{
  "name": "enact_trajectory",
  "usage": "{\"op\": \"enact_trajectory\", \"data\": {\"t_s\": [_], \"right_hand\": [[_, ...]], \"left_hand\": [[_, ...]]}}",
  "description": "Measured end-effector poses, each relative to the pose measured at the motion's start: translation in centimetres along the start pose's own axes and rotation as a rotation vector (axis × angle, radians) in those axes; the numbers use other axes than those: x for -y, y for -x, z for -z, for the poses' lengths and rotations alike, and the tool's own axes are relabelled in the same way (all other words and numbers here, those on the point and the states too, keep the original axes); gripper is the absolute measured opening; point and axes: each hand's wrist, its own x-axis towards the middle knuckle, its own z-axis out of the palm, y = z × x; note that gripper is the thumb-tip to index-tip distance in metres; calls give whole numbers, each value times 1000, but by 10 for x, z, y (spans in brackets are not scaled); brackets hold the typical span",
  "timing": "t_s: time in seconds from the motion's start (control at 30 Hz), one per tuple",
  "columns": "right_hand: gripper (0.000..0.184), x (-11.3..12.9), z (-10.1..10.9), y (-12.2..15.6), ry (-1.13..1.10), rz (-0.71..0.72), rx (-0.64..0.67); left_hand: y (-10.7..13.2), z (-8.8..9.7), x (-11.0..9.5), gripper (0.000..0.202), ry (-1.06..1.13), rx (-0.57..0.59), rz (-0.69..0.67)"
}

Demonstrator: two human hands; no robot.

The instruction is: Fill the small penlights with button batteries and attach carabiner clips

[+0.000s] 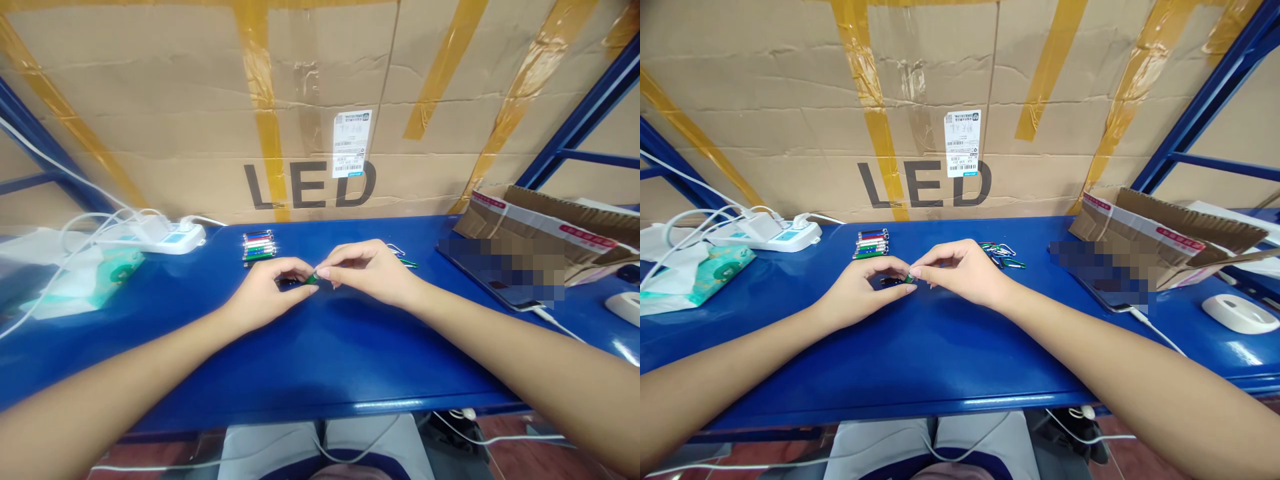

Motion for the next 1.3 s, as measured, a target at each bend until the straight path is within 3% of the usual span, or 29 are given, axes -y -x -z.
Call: {"op": "enact_trajectory", "data": {"t_s": [0.5,0.63,0.73,0.93,1.17,1.3], "right_hand": [[15,-1,-4,2,249,119,-4],[20,-4,2,-2,281,48,-139],[19,-7,12,-6,476,-33,-239],[22,-12,21,-5,1149,-138,-24],[18,2,22,1,1336,-365,82],[15,0,27,1,1284,-338,141]], "left_hand": [[1,-1,1,15,-39,16,-59],[1,-1,2,17,-32,7,-22],[1,-2,1,19,-21,-8,10],[1,-2,-1,22,4,-15,53],[1,-1,1,22,14,-42,58],[1,-1,2,22,23,-45,68]]}}
